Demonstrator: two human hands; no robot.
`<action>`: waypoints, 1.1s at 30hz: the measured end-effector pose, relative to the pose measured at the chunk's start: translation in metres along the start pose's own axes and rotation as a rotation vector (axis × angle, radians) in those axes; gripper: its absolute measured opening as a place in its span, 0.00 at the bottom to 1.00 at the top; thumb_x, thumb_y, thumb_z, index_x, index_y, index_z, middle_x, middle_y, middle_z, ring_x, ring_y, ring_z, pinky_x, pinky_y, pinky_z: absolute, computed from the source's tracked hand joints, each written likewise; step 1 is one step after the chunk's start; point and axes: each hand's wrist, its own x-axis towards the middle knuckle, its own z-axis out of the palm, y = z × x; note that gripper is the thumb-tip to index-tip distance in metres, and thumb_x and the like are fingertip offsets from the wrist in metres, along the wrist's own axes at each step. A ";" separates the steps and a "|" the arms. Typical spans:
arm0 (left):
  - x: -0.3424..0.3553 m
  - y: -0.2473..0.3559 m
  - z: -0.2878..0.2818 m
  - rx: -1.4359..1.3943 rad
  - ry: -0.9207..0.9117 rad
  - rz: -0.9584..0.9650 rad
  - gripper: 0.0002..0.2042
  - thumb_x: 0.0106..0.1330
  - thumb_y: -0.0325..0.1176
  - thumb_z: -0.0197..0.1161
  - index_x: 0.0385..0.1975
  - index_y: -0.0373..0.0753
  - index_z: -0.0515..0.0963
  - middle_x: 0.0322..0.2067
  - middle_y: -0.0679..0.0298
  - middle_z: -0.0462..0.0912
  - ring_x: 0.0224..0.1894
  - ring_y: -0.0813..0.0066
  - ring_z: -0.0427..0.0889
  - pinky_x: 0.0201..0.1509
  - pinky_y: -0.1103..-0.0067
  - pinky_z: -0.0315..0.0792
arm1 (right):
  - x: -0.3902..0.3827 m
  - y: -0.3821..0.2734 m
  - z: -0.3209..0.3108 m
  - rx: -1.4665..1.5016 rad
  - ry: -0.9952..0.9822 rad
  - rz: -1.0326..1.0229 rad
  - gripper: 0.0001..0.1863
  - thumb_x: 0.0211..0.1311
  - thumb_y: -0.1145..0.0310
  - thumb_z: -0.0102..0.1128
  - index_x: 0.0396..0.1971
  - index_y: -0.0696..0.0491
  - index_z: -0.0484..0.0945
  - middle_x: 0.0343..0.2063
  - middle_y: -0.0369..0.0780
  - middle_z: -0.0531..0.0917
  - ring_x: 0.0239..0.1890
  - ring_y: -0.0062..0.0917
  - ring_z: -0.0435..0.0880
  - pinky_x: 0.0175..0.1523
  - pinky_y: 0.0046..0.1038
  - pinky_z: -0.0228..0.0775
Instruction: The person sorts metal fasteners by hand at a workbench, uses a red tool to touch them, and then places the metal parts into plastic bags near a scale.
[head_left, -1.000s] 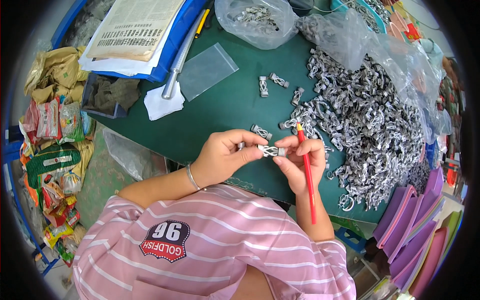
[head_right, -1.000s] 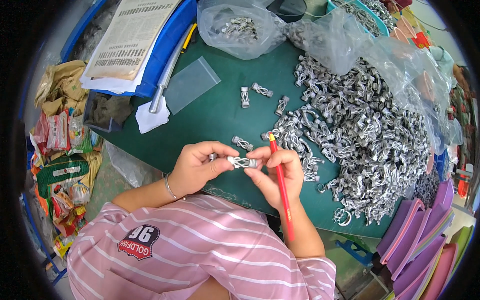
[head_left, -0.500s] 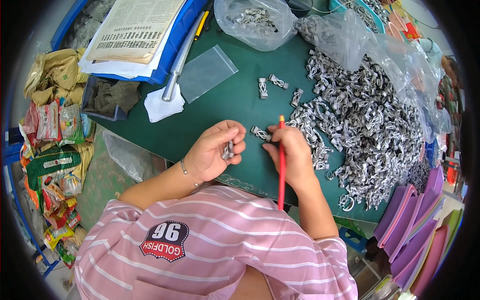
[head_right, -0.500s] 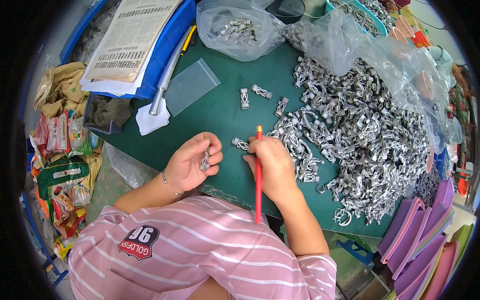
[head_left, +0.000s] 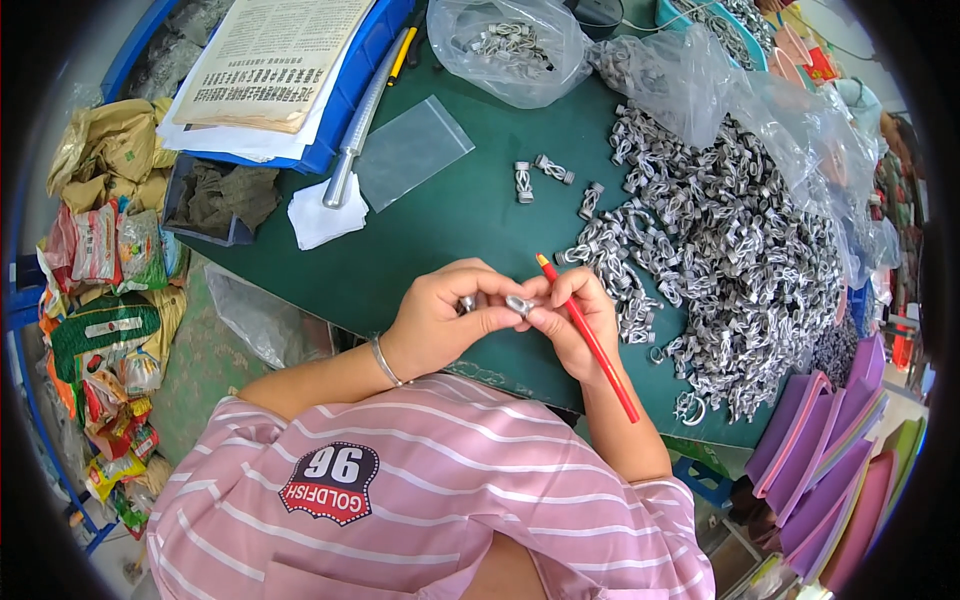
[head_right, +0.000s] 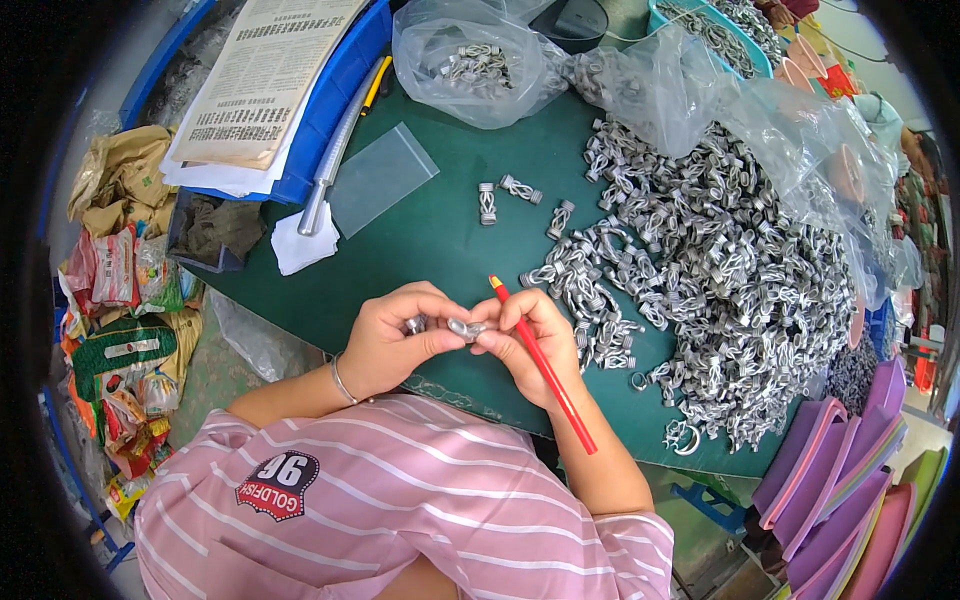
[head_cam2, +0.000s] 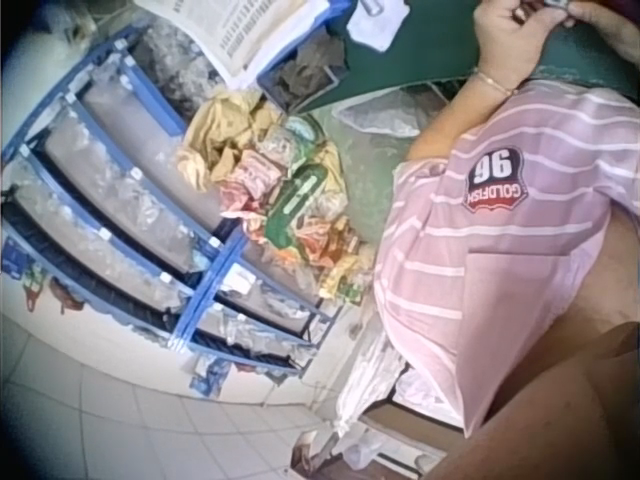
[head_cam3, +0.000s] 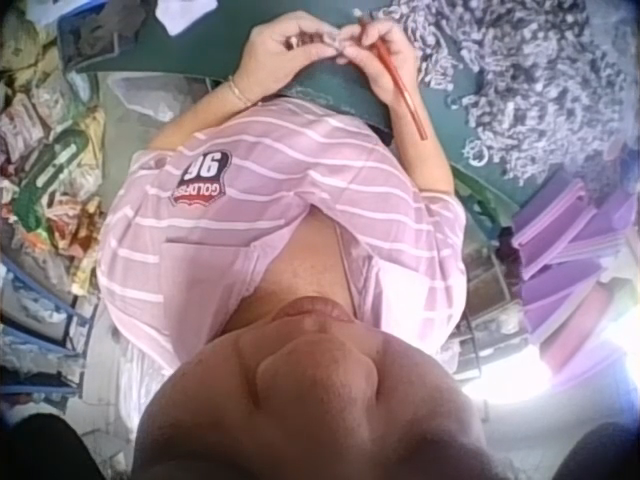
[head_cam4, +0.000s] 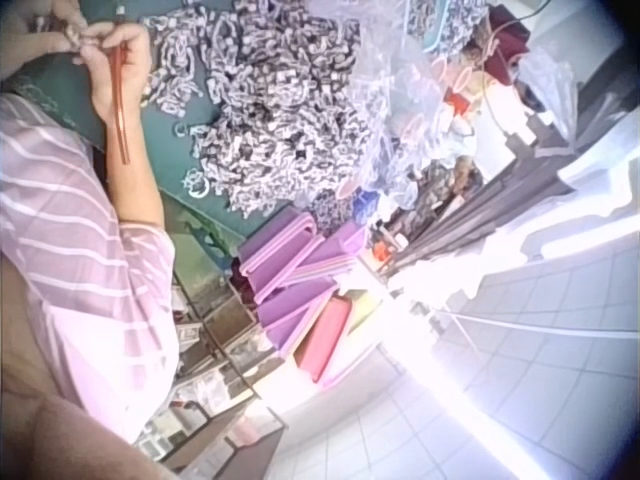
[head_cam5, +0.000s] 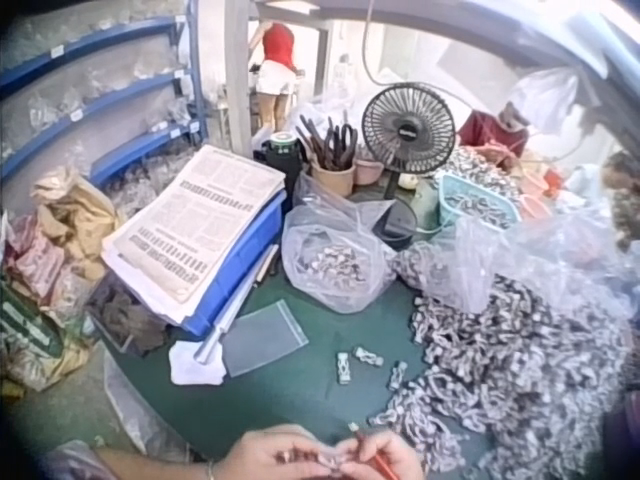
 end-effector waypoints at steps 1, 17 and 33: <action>0.000 0.005 0.000 0.061 -0.039 0.049 0.08 0.51 0.23 0.63 0.32 0.36 0.79 0.26 0.67 0.75 0.27 0.84 0.70 0.28 0.86 0.63 | 0.001 0.002 -0.002 0.033 -0.074 -0.042 0.12 0.53 0.86 0.51 0.30 0.54 0.62 0.36 0.48 0.75 0.37 0.25 0.76 0.41 0.24 0.72; 0.000 -0.005 -0.009 -0.882 0.067 -0.554 0.10 0.62 0.28 0.52 0.41 0.34 0.72 0.25 0.64 0.74 0.27 0.77 0.76 0.23 0.84 0.69 | 0.035 -0.029 0.006 -0.994 0.036 -0.557 0.09 0.46 0.84 0.56 0.21 0.56 0.66 0.25 0.43 0.77 0.26 0.29 0.77 0.30 0.25 0.69; 0.007 -0.004 -0.010 -0.648 0.167 -0.303 0.13 0.57 0.24 0.58 0.44 0.34 0.71 0.26 0.67 0.70 0.20 0.85 0.67 0.18 0.89 0.61 | 0.050 -0.025 0.003 -0.313 0.029 -0.007 0.08 0.56 0.82 0.49 0.28 0.54 0.62 0.31 0.41 0.74 0.25 0.20 0.78 0.27 0.16 0.69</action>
